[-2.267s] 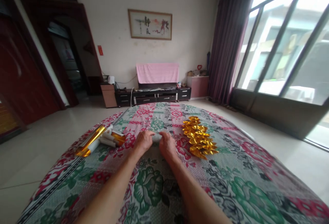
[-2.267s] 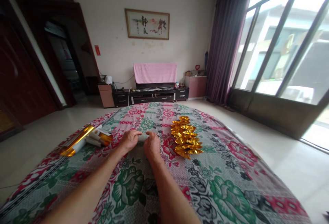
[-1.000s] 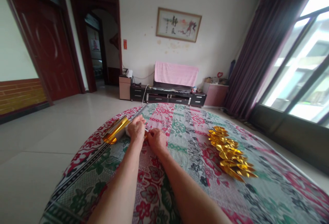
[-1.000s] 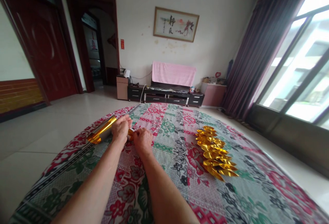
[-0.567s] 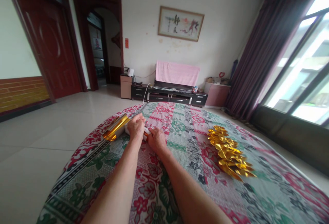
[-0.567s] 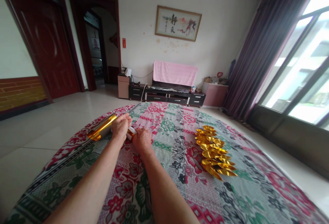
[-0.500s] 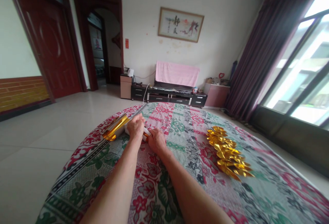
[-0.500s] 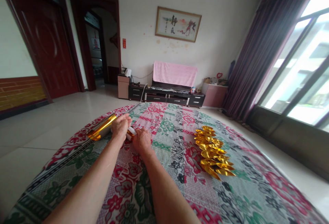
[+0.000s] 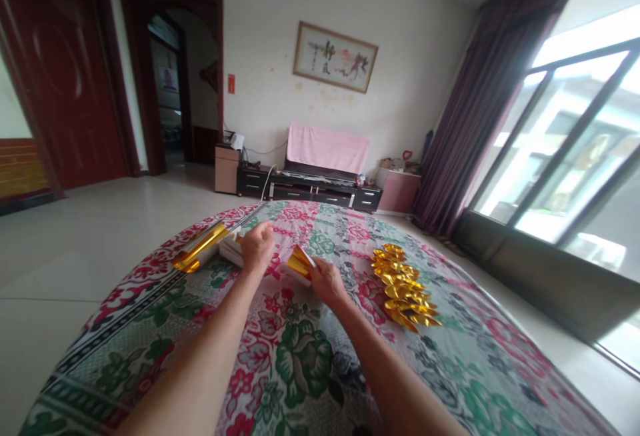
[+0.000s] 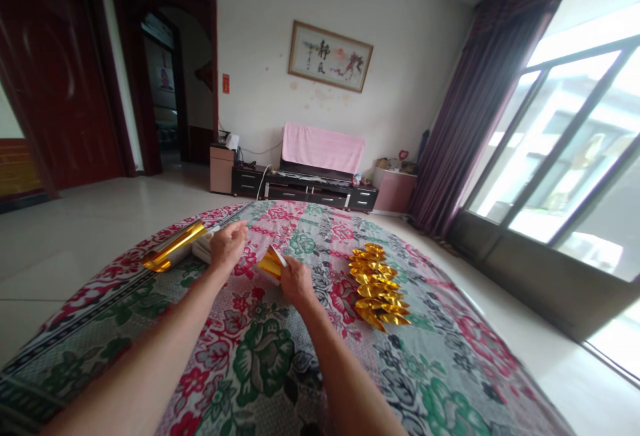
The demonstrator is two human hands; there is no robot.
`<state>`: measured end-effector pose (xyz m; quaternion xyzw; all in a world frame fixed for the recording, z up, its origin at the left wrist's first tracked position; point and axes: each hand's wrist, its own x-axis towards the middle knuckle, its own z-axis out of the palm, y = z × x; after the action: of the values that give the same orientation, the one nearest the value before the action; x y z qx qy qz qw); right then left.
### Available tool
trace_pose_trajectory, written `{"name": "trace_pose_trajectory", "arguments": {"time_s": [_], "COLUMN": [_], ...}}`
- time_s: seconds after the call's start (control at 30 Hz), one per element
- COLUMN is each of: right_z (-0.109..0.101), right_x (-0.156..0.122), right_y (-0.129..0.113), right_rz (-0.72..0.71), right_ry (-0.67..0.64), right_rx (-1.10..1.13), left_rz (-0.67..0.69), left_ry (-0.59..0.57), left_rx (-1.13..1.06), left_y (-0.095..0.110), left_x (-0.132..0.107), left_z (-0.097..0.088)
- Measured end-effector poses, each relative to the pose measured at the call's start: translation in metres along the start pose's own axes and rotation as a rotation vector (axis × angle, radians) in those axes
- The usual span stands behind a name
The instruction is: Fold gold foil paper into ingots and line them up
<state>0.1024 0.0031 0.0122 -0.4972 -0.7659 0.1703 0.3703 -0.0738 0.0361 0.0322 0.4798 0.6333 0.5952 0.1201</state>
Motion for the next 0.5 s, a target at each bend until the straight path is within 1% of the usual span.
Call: {"name": "trace_pose_trajectory", "arguments": {"time_s": [0.07, 0.13, 0.2, 0.3, 0.33, 0.4, 0.5], "right_z": [-0.008, -0.013, -0.014, -0.014, -0.013, -0.013, -0.012], "right_x": [-0.007, -0.014, -0.019, -0.022, -0.022, -0.021, -0.019], "right_y": [0.011, 0.02, 0.026, 0.031, 0.031, 0.032, 0.034], "right_rz": [0.042, 0.086, 0.125, 0.172, 0.184, 0.196, 0.192], "right_ry": [0.089, 0.158, 0.189, 0.234, 0.242, 0.253, 0.272], "right_rx": [0.042, 0.065, 0.108, 0.161, 0.179, 0.223, 0.288], "left_rz": [0.062, 0.073, 0.052, -0.014, -0.012, -0.026, -0.082], "left_ry": [-0.089, -0.251, -0.407, -0.584, -0.618, -0.639, -0.667], "left_rx": [0.05, 0.071, 0.004, -0.132, -0.145, -0.153, -0.187], "left_y": [0.012, 0.02, 0.021, 0.012, 0.008, 0.002, 0.001], "left_x": [-0.011, -0.022, -0.032, -0.043, -0.045, -0.048, -0.05], "left_z": [0.007, 0.017, 0.028, 0.04, 0.042, 0.045, 0.043]}}
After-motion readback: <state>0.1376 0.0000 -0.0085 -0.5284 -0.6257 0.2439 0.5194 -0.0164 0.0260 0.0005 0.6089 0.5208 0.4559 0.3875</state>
